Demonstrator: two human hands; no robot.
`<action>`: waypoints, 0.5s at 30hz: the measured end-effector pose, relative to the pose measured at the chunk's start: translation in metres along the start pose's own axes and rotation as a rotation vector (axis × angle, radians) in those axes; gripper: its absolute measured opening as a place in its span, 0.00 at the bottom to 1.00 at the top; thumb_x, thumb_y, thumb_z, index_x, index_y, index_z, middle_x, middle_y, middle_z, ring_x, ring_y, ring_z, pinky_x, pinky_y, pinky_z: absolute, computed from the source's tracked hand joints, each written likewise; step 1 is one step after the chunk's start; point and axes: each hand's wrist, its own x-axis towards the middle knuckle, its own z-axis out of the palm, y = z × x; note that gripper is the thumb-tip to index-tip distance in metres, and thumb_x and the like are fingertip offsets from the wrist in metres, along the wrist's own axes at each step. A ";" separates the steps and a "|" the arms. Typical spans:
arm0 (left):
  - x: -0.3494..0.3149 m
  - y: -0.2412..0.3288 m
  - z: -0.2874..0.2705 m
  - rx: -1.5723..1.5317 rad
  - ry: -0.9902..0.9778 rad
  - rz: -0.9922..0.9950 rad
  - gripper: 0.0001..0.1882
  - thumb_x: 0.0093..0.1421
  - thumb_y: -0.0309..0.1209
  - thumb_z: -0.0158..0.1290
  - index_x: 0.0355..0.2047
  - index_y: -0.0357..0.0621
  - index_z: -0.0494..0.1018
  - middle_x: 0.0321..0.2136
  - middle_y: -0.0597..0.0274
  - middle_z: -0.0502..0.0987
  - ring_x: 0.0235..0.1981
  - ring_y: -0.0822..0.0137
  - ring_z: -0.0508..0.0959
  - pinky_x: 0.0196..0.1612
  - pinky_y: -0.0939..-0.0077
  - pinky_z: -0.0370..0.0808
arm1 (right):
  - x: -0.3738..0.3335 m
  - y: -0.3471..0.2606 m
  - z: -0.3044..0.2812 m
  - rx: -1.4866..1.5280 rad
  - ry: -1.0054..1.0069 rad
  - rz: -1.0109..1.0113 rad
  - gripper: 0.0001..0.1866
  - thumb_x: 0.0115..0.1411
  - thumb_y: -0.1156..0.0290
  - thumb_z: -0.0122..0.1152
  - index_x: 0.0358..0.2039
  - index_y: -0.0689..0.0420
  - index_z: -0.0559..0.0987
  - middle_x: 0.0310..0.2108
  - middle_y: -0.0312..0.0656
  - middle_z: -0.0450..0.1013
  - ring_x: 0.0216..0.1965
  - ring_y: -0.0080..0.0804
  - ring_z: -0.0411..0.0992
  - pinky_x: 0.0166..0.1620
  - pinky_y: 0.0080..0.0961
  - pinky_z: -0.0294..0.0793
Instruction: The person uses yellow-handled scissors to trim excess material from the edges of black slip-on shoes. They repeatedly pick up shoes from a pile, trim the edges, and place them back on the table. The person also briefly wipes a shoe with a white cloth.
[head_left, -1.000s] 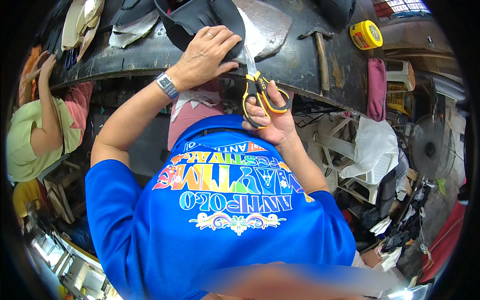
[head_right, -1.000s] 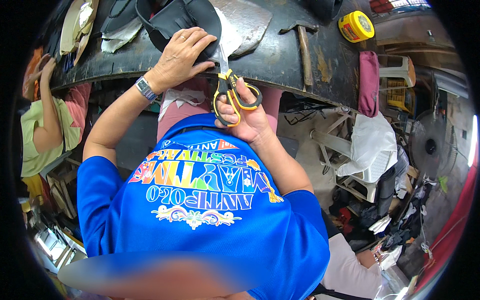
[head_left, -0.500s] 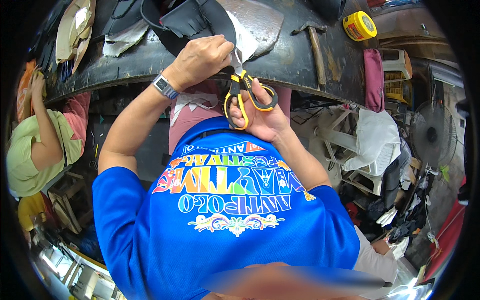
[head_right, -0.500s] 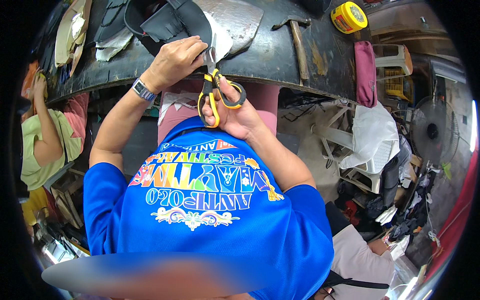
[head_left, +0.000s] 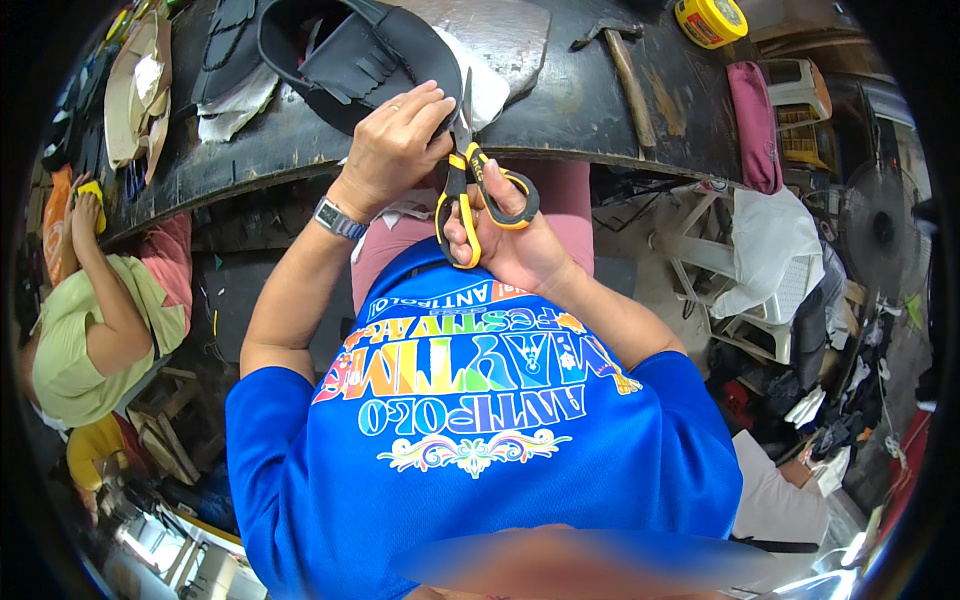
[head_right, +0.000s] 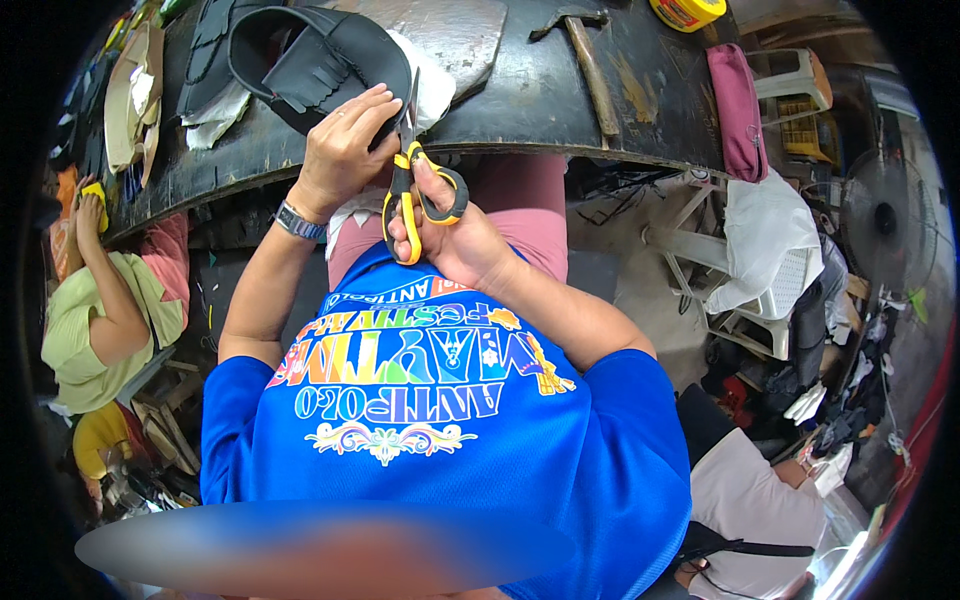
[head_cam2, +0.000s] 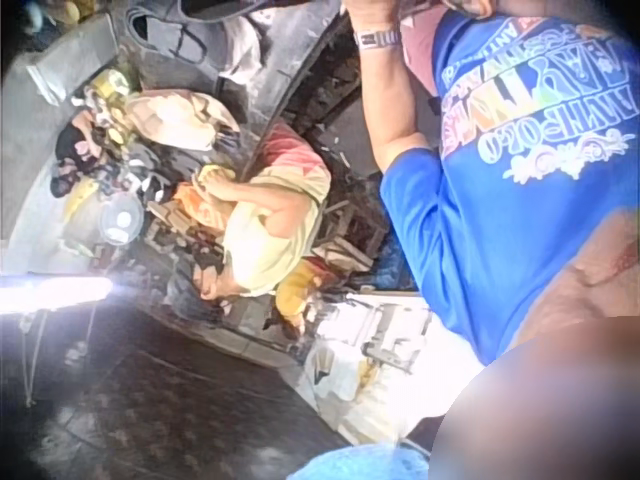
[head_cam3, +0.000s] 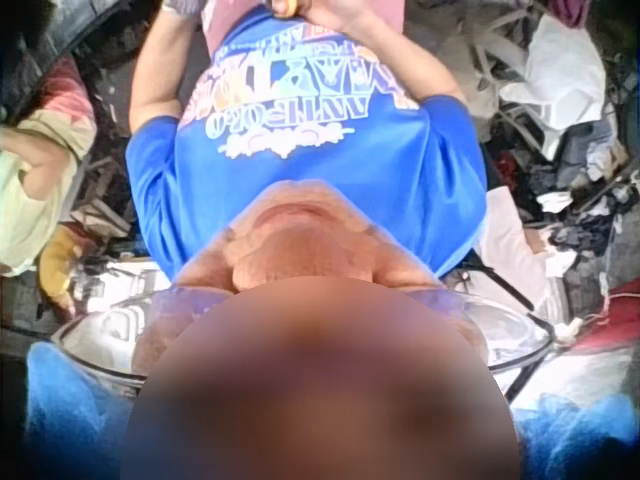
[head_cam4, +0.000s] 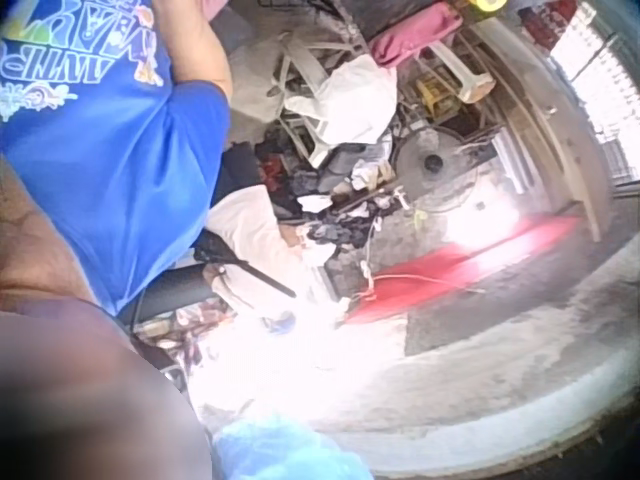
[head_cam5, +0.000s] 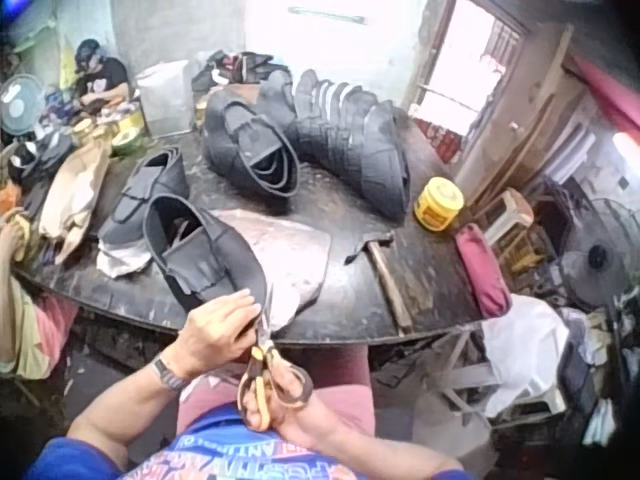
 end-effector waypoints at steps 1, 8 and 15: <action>0.001 0.001 0.001 0.009 -0.002 0.004 0.17 0.47 0.24 0.62 0.40 0.38 0.77 0.41 0.52 0.80 0.48 0.57 0.80 0.51 0.67 0.77 | -0.001 0.000 0.002 0.006 0.013 -0.008 0.30 0.64 0.37 0.47 0.37 0.56 0.73 0.24 0.40 0.70 0.24 0.30 0.70 0.30 0.21 0.69; 0.003 0.001 0.000 0.003 -0.013 0.013 0.16 0.47 0.23 0.60 0.39 0.38 0.77 0.40 0.52 0.81 0.47 0.57 0.80 0.50 0.67 0.77 | -0.004 0.000 0.006 0.070 0.062 -0.022 0.19 0.66 0.47 0.51 0.35 0.51 0.70 0.21 0.38 0.70 0.20 0.26 0.69 0.25 0.20 0.68; 0.004 -0.001 0.000 0.012 -0.029 0.023 0.16 0.47 0.23 0.60 0.39 0.39 0.78 0.40 0.52 0.81 0.46 0.57 0.80 0.50 0.67 0.78 | -0.006 0.002 0.002 0.101 0.052 -0.013 0.23 0.65 0.44 0.53 0.31 0.53 0.71 0.21 0.36 0.67 0.19 0.21 0.65 0.24 0.16 0.64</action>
